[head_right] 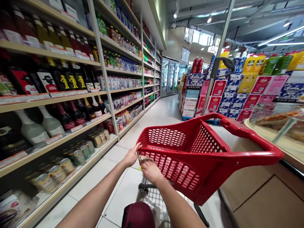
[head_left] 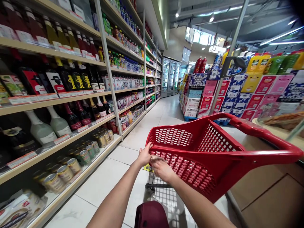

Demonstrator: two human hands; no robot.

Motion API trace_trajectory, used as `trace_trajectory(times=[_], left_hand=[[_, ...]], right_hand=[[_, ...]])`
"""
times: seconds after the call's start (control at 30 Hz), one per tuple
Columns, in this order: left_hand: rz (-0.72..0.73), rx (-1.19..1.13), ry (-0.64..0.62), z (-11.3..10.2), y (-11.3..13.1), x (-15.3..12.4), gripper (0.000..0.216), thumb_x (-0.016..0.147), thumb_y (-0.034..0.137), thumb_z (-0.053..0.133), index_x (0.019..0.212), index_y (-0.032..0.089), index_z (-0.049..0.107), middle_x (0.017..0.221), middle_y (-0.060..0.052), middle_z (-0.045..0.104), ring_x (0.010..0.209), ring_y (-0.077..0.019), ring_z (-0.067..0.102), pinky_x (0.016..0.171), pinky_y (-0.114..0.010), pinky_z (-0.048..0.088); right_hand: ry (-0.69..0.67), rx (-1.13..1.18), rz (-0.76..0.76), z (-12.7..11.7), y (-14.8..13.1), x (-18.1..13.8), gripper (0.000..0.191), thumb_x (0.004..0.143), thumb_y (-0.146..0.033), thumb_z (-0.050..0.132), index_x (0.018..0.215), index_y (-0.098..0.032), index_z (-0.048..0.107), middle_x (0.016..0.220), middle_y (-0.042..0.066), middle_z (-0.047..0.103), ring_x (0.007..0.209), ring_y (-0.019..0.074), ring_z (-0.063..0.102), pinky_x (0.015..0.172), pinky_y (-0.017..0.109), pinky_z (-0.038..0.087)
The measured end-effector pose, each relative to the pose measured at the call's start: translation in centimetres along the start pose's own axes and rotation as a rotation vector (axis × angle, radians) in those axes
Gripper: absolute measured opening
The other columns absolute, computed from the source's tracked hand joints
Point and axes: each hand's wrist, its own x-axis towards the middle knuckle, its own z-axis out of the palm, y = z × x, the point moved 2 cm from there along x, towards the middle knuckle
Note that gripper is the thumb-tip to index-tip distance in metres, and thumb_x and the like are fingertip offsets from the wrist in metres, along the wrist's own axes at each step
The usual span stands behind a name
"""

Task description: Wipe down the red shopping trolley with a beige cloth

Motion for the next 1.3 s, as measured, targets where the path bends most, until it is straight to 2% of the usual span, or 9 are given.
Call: trace_trajectory(times=[0.1,0.27,0.4,0.5,0.63,0.87,0.97,1.1,1.3], left_hand=[[-0.012,0.051,-0.005,-0.2,0.3,-0.2,0.079,0.062,-0.001,0.031,0.136,0.023,0.019,0.135,-0.001,0.041,0.125,-0.0126,0.035,0.108,-0.047,0.006],[-0.038,0.211,0.021,-0.2,2.5,-0.1,0.069,0.067,0.003,0.033,0.134,0.020,0.026,0.130,-0.007,0.047,0.121,-0.0177,0.040,0.106,-0.054,0.003],[0.022,0.447,0.052,1.0,4.0,-0.4,0.056,0.075,0.008,0.031,0.129,0.022,0.036,0.139,-0.006,0.034,0.129,-0.0215,0.026,0.103,-0.059,0.006],[0.008,0.538,0.107,1.9,4.1,-0.8,0.057,0.076,0.006,0.027,0.131,0.018,0.033,0.142,-0.008,0.028,0.132,-0.0213,0.020,0.104,-0.058,0.006],[-0.005,0.555,0.159,3.5,6.2,-0.5,0.061,0.072,0.004,0.029,0.133,0.012,0.031,0.142,-0.011,0.026,0.132,-0.0228,0.018,0.105,-0.056,0.006],[0.206,0.473,0.053,9.1,14.1,0.0,0.071,0.067,0.005,0.032,0.136,0.015,0.023,0.144,-0.004,0.021,0.134,-0.0193,0.010,0.107,-0.050,0.007],[0.228,0.511,0.081,9.2,14.4,0.1,0.065,0.071,0.007,0.030,0.135,0.013,0.026,0.143,-0.007,0.025,0.133,-0.0197,0.012,0.107,-0.051,0.004],[0.228,0.525,0.082,9.3,14.6,0.6,0.068,0.067,0.007,0.034,0.134,0.011,0.027,0.142,-0.009,0.026,0.133,-0.0213,0.014,0.106,-0.052,0.005],[0.265,0.594,0.109,11.6,16.8,1.5,0.076,0.063,0.005,0.035,0.137,0.016,0.022,0.144,-0.006,0.022,0.133,-0.0234,0.012,0.105,-0.052,0.014]], right_hand=[[-0.005,0.007,-0.036,-0.3,-0.4,-1.9,0.013,0.079,-0.025,0.055,0.077,-0.019,0.066,0.089,0.003,0.066,0.096,0.0167,0.056,0.089,0.030,0.043],[0.211,-0.083,0.187,-5.3,2.2,0.0,0.027,0.085,-0.024,0.045,0.109,-0.018,0.057,0.121,0.008,0.053,0.115,0.0223,0.042,0.096,0.039,0.035],[0.196,-0.181,0.381,-9.2,5.7,0.4,0.027,0.082,-0.022,0.049,0.109,-0.020,0.057,0.099,0.009,0.062,0.082,0.0183,0.056,0.073,0.031,0.044],[0.181,-0.226,0.398,-12.3,8.5,-4.2,0.024,0.083,-0.024,0.049,0.104,-0.023,0.059,0.083,0.004,0.062,0.069,0.0153,0.054,0.064,0.027,0.043],[0.231,-0.314,0.474,-16.4,12.0,-11.6,0.023,0.084,-0.020,0.044,0.098,-0.020,0.062,0.095,0.009,0.060,0.084,0.0202,0.054,0.078,0.037,0.043],[0.263,-0.323,0.436,-16.3,12.1,-12.3,0.026,0.080,-0.020,0.051,0.103,-0.025,0.062,0.110,0.009,0.057,0.103,0.0222,0.050,0.090,0.040,0.041],[0.284,-0.371,0.402,-19.0,14.4,-15.5,0.026,0.082,-0.019,0.047,0.101,-0.025,0.063,0.113,0.008,0.057,0.106,0.0220,0.049,0.091,0.041,0.041],[0.440,-0.468,0.543,-23.5,17.9,-20.8,0.026,0.082,-0.020,0.045,0.101,-0.019,0.063,0.111,0.012,0.055,0.106,0.0255,0.048,0.089,0.044,0.041],[0.350,-0.485,0.537,-22.1,15.8,-17.6,0.033,0.077,-0.023,0.049,0.108,-0.019,0.060,0.117,0.012,0.052,0.112,0.0283,0.042,0.095,0.048,0.035]])
